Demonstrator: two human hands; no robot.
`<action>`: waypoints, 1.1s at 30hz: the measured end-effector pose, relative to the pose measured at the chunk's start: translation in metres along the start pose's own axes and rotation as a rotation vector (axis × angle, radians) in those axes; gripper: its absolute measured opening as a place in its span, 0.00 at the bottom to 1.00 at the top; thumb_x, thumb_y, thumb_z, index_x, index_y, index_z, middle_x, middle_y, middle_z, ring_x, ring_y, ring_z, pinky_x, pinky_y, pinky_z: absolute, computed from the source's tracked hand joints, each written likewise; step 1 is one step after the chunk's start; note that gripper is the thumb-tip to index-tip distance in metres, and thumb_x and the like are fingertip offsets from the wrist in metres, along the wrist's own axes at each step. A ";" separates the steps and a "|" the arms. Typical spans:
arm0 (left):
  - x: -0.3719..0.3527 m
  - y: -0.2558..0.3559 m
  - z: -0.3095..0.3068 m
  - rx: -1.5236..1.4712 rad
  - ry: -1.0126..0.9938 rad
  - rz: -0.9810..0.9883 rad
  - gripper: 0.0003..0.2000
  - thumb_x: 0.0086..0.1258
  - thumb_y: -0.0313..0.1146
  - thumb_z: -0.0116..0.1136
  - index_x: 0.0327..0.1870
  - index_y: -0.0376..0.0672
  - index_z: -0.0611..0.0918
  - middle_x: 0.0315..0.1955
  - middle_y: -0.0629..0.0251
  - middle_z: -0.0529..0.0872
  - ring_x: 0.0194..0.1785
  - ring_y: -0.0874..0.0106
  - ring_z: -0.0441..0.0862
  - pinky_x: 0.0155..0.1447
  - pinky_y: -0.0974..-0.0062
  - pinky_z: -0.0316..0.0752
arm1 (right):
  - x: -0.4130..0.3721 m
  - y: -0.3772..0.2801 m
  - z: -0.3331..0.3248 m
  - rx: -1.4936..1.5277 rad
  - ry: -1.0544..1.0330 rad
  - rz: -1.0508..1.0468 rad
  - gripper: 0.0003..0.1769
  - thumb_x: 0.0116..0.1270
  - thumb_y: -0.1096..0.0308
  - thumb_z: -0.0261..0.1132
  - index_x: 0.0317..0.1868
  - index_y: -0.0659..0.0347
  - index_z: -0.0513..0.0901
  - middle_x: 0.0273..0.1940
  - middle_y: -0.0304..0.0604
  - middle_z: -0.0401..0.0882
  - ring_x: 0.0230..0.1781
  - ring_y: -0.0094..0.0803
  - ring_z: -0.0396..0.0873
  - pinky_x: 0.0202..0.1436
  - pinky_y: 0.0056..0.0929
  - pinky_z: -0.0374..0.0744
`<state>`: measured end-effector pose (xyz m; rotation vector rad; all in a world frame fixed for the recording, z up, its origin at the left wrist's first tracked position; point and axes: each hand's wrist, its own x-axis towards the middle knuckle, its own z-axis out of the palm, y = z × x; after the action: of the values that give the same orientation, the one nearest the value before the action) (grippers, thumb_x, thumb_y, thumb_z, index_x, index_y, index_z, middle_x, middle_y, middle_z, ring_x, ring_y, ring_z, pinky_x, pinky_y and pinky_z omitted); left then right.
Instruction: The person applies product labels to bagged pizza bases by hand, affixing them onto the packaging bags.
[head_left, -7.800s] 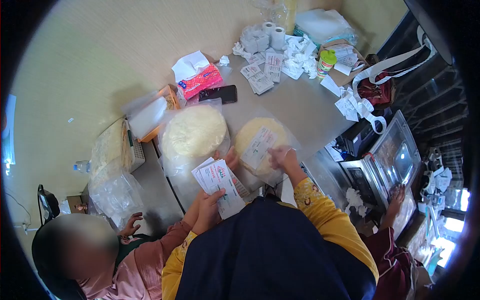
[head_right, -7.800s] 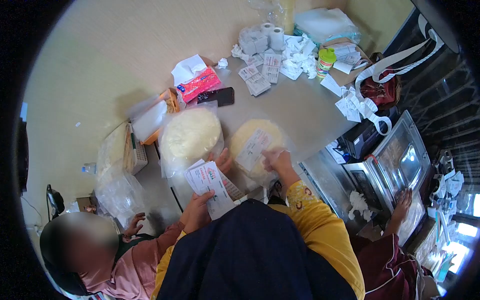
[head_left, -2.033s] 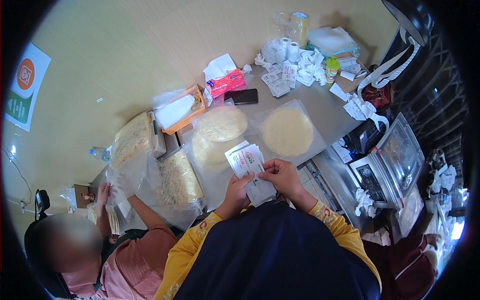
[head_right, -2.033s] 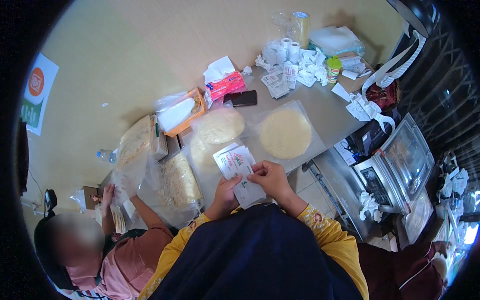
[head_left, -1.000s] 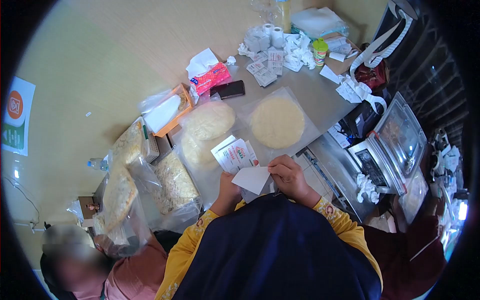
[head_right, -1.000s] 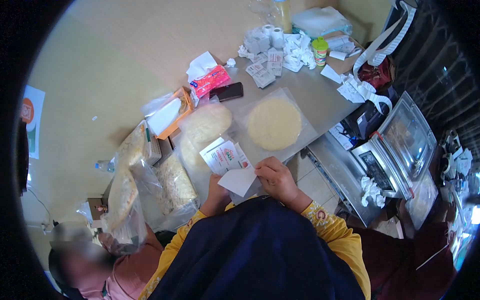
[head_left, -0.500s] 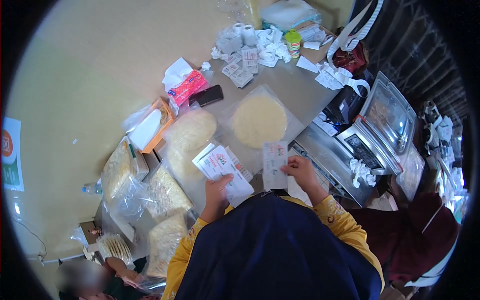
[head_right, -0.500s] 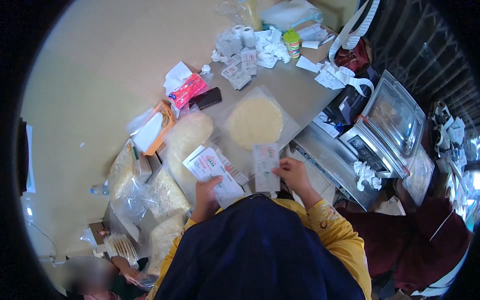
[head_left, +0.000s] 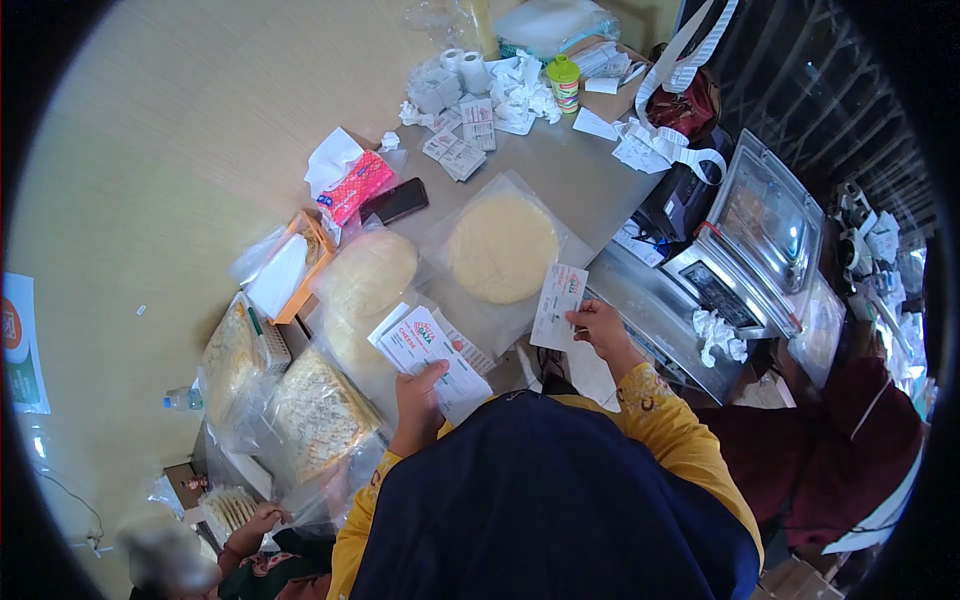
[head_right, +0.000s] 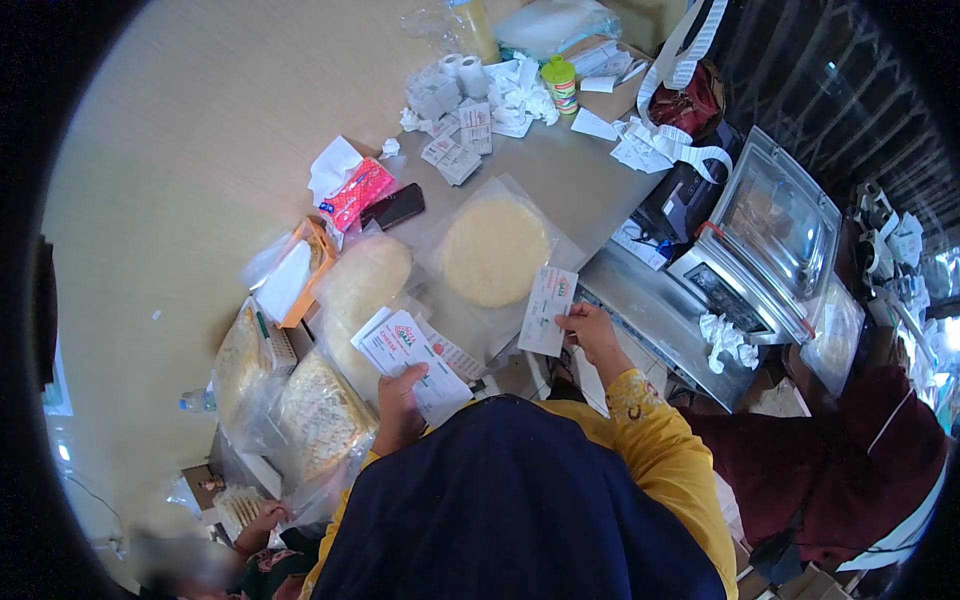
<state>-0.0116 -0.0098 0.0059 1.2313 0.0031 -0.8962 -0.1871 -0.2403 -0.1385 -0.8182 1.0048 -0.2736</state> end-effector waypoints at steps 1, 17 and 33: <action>0.000 0.000 -0.001 -0.012 0.000 -0.003 0.21 0.57 0.20 0.51 0.55 0.32 0.71 0.45 0.51 0.82 0.43 0.61 0.81 0.48 0.63 0.78 | 0.010 0.002 0.003 -0.043 0.018 -0.011 0.08 0.57 0.75 0.67 0.34 0.60 0.75 0.32 0.40 0.79 0.26 0.29 0.79 0.28 0.25 0.78; -0.008 0.008 0.000 -0.003 0.122 -0.024 0.18 0.56 0.21 0.54 0.50 0.33 0.73 0.42 0.54 0.84 0.41 0.62 0.81 0.49 0.65 0.76 | 0.070 -0.044 0.119 0.169 -0.103 -0.074 0.12 0.61 0.67 0.64 0.37 0.67 0.75 0.29 0.46 0.79 0.28 0.36 0.83 0.26 0.26 0.82; 0.006 0.001 -0.004 -0.136 0.225 0.031 0.17 0.57 0.21 0.54 0.50 0.32 0.74 0.43 0.52 0.83 0.44 0.60 0.81 0.51 0.63 0.76 | 0.049 -0.079 0.063 0.249 -0.592 0.013 0.21 0.69 0.65 0.56 0.58 0.66 0.69 0.53 0.48 0.74 0.54 0.39 0.74 0.50 0.36 0.78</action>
<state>-0.0050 -0.0102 0.0030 1.1952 0.2207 -0.7151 -0.0964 -0.2903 -0.0957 -0.6101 0.4094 -0.1264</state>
